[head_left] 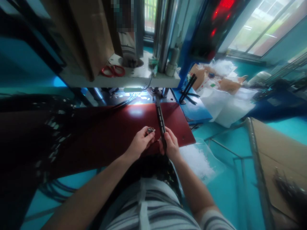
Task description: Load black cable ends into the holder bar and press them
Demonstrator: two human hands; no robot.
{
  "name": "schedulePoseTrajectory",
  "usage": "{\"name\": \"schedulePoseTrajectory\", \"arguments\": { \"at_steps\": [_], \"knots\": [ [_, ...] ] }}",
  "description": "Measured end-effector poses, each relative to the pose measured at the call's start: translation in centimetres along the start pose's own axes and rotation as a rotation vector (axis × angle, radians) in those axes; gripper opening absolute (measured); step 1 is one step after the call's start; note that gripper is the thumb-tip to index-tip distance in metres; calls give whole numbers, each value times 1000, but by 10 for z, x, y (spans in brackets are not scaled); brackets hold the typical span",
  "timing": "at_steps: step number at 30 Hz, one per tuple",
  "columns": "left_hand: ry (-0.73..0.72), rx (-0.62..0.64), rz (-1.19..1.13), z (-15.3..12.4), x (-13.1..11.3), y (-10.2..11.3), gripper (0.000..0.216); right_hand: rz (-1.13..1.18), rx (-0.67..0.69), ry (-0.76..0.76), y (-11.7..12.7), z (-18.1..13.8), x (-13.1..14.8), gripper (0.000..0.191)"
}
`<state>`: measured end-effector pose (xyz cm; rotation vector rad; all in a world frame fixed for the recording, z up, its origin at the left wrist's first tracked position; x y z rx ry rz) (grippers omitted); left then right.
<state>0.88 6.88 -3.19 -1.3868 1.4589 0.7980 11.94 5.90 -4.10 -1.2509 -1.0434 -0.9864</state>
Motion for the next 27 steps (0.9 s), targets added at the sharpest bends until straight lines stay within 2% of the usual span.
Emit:
{"name": "schedulePoseTrajectory", "arguments": {
  "at_steps": [3,6,11,16,19,24,27],
  "knots": [
    [101,71,5,3,4,-5,26,-10,53,-15,-3,-1,2,55],
    [154,105,9,5,6,-8,26,-45,80,-33,-4,-1,4,57],
    [123,74,5,7,2,-5,22,-89,122,-34,-9,2,5,56],
    [20,38,99,5,-7,-1,22,-162,123,-11,-12,3,4,54],
    [-25,45,124,5,-8,2,25,-111,122,-20,-12,4,3,53],
    [-66,-28,-150,7,-7,20,31,62,36,-83,-2,5,0,59],
    [-34,-23,-265,8,-2,22,34,100,41,-91,-2,4,-1,59]
  ]
}}
Point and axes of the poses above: each hand's wrist, its own z-axis towards the middle knuckle, its own y-axis out of the back of the hand, x = y × z, the point moved 10 cm from there along z, towards the middle knuckle, and after that the axes turned 5 degrees about y, right-handed, at the moved point
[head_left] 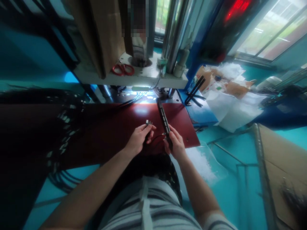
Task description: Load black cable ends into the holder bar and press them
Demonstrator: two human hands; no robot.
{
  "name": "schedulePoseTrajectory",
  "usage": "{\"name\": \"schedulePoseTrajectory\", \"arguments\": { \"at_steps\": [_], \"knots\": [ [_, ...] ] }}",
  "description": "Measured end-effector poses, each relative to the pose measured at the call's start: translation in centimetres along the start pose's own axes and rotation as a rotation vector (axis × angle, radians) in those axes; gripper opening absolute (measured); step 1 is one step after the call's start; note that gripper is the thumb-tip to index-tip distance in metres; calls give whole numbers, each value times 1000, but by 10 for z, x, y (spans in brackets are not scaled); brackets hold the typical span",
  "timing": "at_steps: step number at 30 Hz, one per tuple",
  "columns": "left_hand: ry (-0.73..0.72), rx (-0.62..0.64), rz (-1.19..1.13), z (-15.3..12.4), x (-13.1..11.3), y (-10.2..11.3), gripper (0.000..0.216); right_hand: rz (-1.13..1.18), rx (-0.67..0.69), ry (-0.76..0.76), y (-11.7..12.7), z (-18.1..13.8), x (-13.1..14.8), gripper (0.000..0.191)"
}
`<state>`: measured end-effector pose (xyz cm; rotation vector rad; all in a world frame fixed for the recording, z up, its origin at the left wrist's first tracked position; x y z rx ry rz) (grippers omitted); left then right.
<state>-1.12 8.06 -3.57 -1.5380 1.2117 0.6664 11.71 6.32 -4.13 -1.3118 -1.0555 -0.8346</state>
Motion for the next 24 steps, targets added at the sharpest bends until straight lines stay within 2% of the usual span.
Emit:
{"name": "schedulePoseTrajectory", "arguments": {
  "at_steps": [4,8,14,19,22,24],
  "knots": [
    [50,0,186,0,5,-6,33,-41,75,20,-6,-1,0,54],
    [38,1,383,0,3,-11,30,-78,105,19,-7,-1,0,55],
    [40,9,372,2,2,-12,24,-118,117,1,-11,1,1,55],
    [-13,-7,383,2,-1,-10,24,-223,130,28,-14,2,2,57],
    [-64,4,366,3,-8,-9,28,-193,110,19,-12,1,1,55],
    [-112,-33,274,3,-15,-3,30,-125,91,13,-10,1,2,54]
  ]
}}
Point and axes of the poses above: each hand's wrist, its own z-axis towards the middle knuckle, its own y-axis out of the back of the hand, x = y × z, the point moved 10 cm from there along z, towards the middle knuckle, and after that the axes turned 5 degrees about y, right-handed, at the moved point
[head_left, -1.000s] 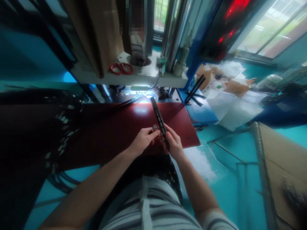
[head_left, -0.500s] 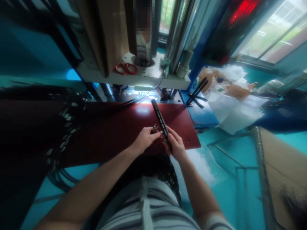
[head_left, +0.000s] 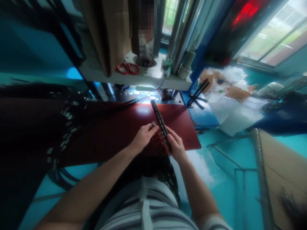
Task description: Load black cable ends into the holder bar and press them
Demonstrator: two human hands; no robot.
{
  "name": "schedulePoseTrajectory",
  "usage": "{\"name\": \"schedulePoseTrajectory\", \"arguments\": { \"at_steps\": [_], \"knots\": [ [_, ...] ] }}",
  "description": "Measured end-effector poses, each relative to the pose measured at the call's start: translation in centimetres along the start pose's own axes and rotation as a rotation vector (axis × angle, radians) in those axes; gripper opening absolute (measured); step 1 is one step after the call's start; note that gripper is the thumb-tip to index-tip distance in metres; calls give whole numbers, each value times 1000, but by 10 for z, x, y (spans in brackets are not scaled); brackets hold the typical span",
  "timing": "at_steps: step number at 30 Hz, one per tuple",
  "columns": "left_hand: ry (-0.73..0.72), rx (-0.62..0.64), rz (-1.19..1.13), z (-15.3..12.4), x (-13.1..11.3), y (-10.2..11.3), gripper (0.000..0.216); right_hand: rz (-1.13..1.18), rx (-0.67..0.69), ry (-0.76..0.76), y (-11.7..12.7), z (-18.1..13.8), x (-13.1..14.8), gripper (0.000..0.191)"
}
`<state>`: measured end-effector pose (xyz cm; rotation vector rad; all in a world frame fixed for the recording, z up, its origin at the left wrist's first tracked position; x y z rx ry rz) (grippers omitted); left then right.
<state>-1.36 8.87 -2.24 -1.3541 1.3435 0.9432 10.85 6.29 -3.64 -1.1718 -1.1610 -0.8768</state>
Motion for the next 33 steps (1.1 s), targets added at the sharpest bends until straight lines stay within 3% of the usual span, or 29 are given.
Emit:
{"name": "schedulePoseTrajectory", "arguments": {
  "at_steps": [3,9,14,20,23,28,33],
  "knots": [
    [-7,-77,-207,1,0,11,29,101,-40,-8,4,0,1,56],
    [27,-9,-394,1,9,3,23,130,-33,-28,4,-1,0,56],
    [72,59,-203,-1,9,-7,25,113,-8,-10,3,-1,1,54],
    [34,-17,95,2,5,-5,28,78,13,-44,2,-2,0,55],
    [43,-23,104,3,4,-2,28,45,32,-57,2,-1,0,56],
    [137,68,54,2,6,-3,23,-54,100,-46,-4,1,-1,56],
    [84,25,38,3,3,4,22,-97,102,-44,-8,3,-1,58]
  ]
}}
Point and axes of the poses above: each hand's wrist, its own z-axis towards the middle knuckle, its own y-axis out of the back of the hand, x = y × z, the point moved 10 cm from there along z, towards the middle knuckle, and after that the axes turned 5 degrees about y, right-handed, at the moved point
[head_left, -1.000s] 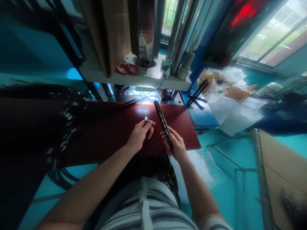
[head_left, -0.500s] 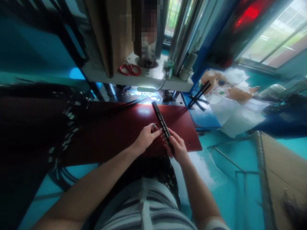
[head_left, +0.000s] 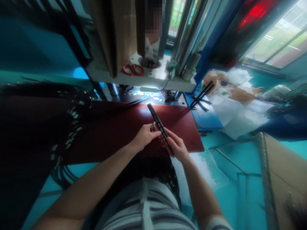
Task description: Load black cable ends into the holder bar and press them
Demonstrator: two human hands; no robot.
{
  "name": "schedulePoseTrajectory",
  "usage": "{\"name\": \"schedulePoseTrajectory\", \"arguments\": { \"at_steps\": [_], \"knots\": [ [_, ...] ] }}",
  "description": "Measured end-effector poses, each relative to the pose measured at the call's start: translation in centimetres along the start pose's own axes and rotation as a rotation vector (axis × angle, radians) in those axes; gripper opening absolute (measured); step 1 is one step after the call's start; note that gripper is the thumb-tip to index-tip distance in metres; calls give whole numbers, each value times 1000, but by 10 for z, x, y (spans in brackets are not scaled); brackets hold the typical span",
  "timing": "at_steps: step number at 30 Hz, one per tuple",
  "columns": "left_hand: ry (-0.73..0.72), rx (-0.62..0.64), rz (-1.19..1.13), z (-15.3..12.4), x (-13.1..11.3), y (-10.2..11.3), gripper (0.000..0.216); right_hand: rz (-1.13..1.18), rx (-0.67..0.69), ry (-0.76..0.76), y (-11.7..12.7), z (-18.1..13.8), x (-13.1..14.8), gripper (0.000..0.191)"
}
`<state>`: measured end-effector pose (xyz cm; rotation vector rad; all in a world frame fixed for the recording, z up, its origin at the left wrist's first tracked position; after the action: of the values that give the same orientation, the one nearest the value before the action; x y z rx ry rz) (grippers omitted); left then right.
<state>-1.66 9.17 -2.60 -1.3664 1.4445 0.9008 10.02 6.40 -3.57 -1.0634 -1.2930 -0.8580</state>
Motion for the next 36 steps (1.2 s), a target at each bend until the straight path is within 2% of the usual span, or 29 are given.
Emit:
{"name": "schedulePoseTrajectory", "arguments": {
  "at_steps": [4,9,12,15,18,21,30,32,36],
  "knots": [
    [21,67,-158,-1,5,-3,23,59,-68,4,6,-3,2,59],
    [-57,-126,-287,-6,0,27,31,144,-90,-10,11,-4,-1,60],
    [-44,-104,-340,-6,1,25,29,139,-80,-12,11,-3,-2,59],
    [5,-85,-248,-3,6,16,24,139,-61,-5,9,-3,0,58],
    [-43,-106,-91,0,3,13,25,117,-41,-11,8,-3,0,56],
    [-71,-122,-28,1,-1,13,25,88,-29,-31,8,-3,0,54],
    [-67,-156,-20,2,2,24,24,-56,19,-49,-1,0,2,55],
    [-91,-141,-28,2,0,22,26,-34,-4,-54,0,-1,2,54],
    [-119,-231,-157,1,-3,35,27,45,-61,-70,8,-4,1,50]
  ]
}}
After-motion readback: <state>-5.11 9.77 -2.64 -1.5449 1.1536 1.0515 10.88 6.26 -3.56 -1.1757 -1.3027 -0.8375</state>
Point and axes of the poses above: each hand's wrist, its own z-axis towards the middle knuckle, its own y-axis out of the back of the hand, x = y × z, the point moved 10 cm from there along z, towards the middle knuckle, and after that the axes turned 5 degrees about y, right-handed, at the moved point
